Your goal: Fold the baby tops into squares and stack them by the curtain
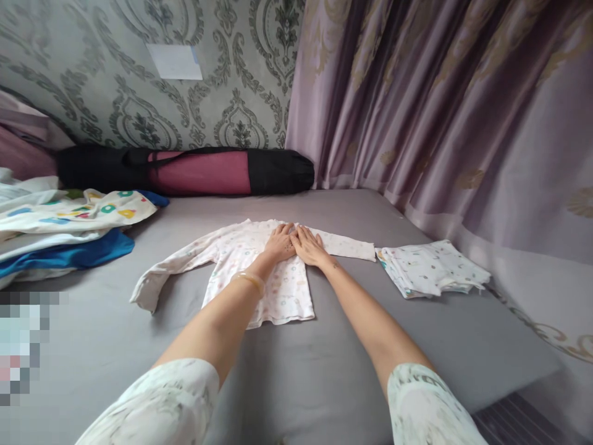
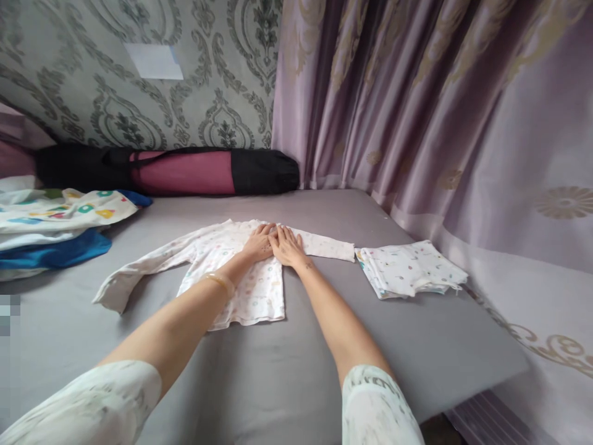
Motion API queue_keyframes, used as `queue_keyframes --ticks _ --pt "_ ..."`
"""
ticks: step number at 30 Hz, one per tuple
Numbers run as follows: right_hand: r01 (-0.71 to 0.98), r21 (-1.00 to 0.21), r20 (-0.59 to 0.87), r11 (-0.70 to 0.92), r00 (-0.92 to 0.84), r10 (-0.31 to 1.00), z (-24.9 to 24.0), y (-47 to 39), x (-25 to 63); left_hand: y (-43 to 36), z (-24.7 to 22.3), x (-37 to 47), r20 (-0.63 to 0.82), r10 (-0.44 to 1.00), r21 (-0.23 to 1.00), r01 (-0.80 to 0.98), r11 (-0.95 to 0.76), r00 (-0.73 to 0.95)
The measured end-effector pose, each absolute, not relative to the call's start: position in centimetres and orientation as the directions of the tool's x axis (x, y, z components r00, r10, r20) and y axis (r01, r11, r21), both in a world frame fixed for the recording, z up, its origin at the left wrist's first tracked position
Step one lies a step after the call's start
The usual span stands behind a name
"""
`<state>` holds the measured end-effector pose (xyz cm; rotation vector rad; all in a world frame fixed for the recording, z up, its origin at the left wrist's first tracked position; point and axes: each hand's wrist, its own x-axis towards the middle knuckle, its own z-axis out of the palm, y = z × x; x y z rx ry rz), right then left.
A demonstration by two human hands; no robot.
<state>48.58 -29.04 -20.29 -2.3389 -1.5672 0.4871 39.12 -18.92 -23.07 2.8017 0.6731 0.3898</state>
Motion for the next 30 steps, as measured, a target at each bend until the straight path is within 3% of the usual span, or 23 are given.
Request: queue_keyframes --ticks 10,16,21,25,27,30 --pt "0.802 -0.22 -0.199 -0.556 0.521 0.83 -19.8 -34.7 53.3 -19.2 -22.9 39.0 0.229 0.48 0.282 0.414 -0.865 0.847" --pt "0.685 -0.15 -0.154 -0.713 0.697 0.701 -20.0 -36.6 54.8 -19.2 -23.1 39.1 0.229 0.476 0.284 0.409 -0.867 0.849" --pt "0.666 -0.116 -0.158 -0.737 0.72 0.676 -19.4 -36.4 54.8 -19.0 -22.0 39.3 0.151 0.491 0.39 0.405 -0.827 0.858" --pt "0.798 -0.057 0.001 -0.6 0.601 0.799 -18.1 -33.5 52.2 -18.3 -19.6 36.8 0.188 0.507 0.506 0.36 -0.784 0.841" --pt "0.894 -0.077 0.074 -0.441 0.447 0.892 -17.7 -31.2 49.7 -17.9 -18.1 33.8 0.226 0.5 0.496 0.342 -0.798 0.836" --pt "0.954 -0.142 0.065 -0.263 0.274 0.959 -17.4 -27.4 45.6 -17.4 -16.0 27.8 0.224 0.571 0.472 0.425 -0.772 0.79"
